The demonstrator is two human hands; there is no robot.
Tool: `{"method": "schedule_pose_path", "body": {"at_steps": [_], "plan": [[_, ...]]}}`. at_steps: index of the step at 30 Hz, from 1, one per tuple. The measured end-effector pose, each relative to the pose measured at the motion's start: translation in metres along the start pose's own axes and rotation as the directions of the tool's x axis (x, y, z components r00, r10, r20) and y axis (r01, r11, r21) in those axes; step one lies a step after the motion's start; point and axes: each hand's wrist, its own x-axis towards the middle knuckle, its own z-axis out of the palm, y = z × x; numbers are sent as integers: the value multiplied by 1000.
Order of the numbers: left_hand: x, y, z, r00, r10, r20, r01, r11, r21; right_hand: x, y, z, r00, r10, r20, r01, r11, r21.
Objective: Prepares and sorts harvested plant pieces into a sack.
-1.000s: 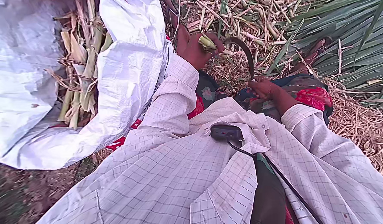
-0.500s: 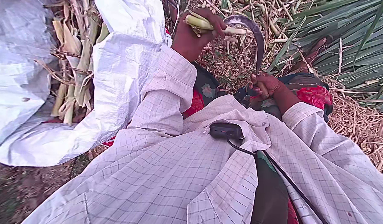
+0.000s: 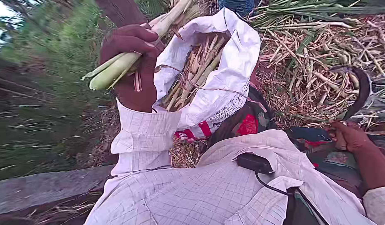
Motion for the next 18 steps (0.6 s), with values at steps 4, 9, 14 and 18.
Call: {"method": "schedule_pose_path", "body": {"at_steps": [4,9,14,18], "plan": [[-52,-11,7,987,-153,52,157,983,-94,3,-7,19,999,-26,34,28,999,-45],[-102,-79,28,987,-106,119,111,993,-42,3,4,19,996,-48,71,54,994,-99],[-90,-102,5,930,-315,-190,286,944,-167,-12,8,6,999,-31,15,33,991,-127],[-98,-93,-12,843,-433,-320,388,900,-197,-18,3,6,999,-36,-33,33,995,-89]]}}
